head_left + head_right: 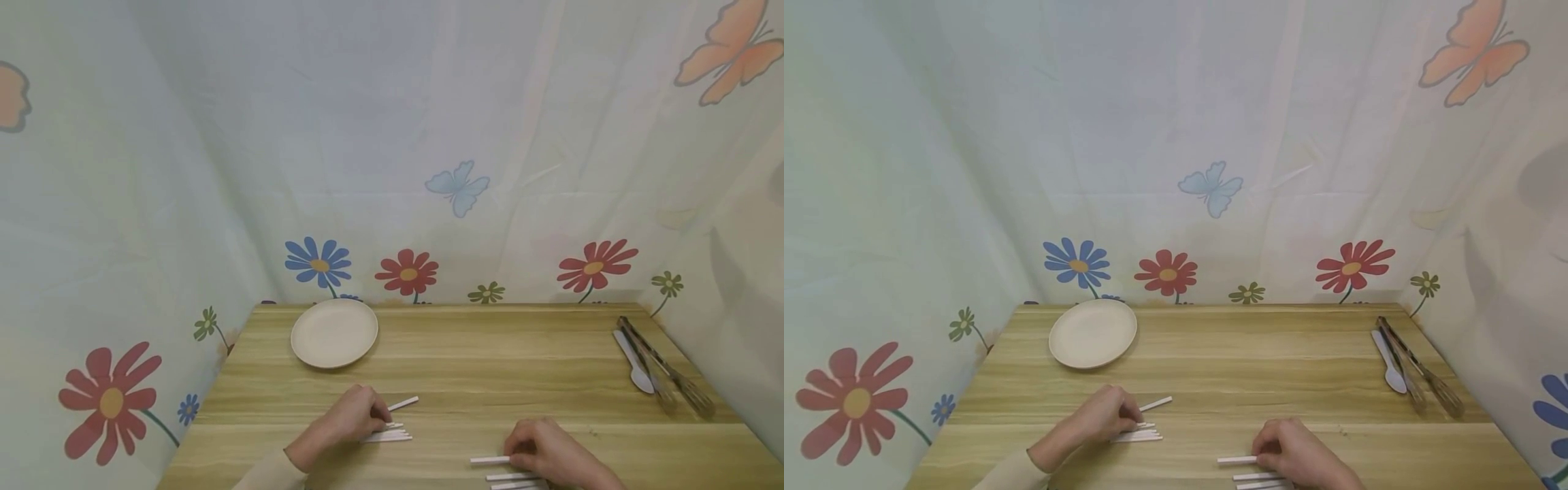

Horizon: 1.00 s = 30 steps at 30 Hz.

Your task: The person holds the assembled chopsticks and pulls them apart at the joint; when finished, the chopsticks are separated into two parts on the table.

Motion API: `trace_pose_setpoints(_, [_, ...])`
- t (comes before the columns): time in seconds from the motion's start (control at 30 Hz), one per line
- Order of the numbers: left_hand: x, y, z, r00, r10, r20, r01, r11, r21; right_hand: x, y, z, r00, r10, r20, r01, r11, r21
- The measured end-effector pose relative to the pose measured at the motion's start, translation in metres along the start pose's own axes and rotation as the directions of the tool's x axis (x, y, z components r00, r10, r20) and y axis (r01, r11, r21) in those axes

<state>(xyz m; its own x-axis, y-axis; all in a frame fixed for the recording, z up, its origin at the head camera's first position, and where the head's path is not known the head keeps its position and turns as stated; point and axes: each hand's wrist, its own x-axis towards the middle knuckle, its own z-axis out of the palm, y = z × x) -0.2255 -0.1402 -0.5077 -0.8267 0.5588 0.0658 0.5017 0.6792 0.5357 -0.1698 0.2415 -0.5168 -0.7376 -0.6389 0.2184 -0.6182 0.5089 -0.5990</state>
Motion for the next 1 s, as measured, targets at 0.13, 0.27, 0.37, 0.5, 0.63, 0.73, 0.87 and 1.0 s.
trace_pose_setpoints(0.13, [0.0,-0.001,0.0,1.0,-0.001,-0.001,0.001,1.0,0.006,0.0,0.0,0.0,1.0,0.012,0.004,-0.012,1.0,0.011])
trace_pose_setpoints(0.27, [0.001,-0.002,0.0,1.0,-0.001,0.0,0.001,1.0,0.005,0.001,-0.001,-0.001,0.999,0.045,0.022,-0.046,0.998,0.038])
trace_pose_setpoints(0.37, [0.001,-0.003,0.0,1.0,0.001,-0.001,-0.001,1.0,-0.002,0.001,-0.001,-0.001,0.997,0.072,0.037,-0.074,0.995,0.061])
trace_pose_setpoints(0.5, [0.0,-0.006,0.0,1.0,0.007,-0.01,-0.008,1.0,-0.02,0.001,-0.001,-0.001,0.997,0.065,0.037,-0.067,0.996,0.053])
trace_pose_setpoints(0.63, [-0.001,-0.011,0.0,0.999,0.023,-0.029,-0.023,0.999,-0.023,0.002,-0.001,-0.001,0.997,0.067,0.038,-0.069,0.997,0.035])
trace_pose_setpoints(0.73, [-0.001,-0.014,0.0,0.999,0.029,-0.043,-0.03,0.999,-0.022,0.003,-0.001,-0.002,0.994,0.094,0.06,-0.097,0.994,0.051])
trace_pose_setpoints(0.87, [-0.002,-0.016,-0.002,0.998,0.029,-0.051,-0.031,0.998,-0.05,0.004,-0.002,-0.002,0.987,0.132,0.094,-0.14,0.986,0.087])
trace_pose_setpoints(1.0, [-0.004,-0.018,-0.004,0.998,0.022,-0.061,-0.027,0.997,-0.077,0.004,-0.002,-0.003,0.983,0.151,0.102,-0.161,0.982,0.102])
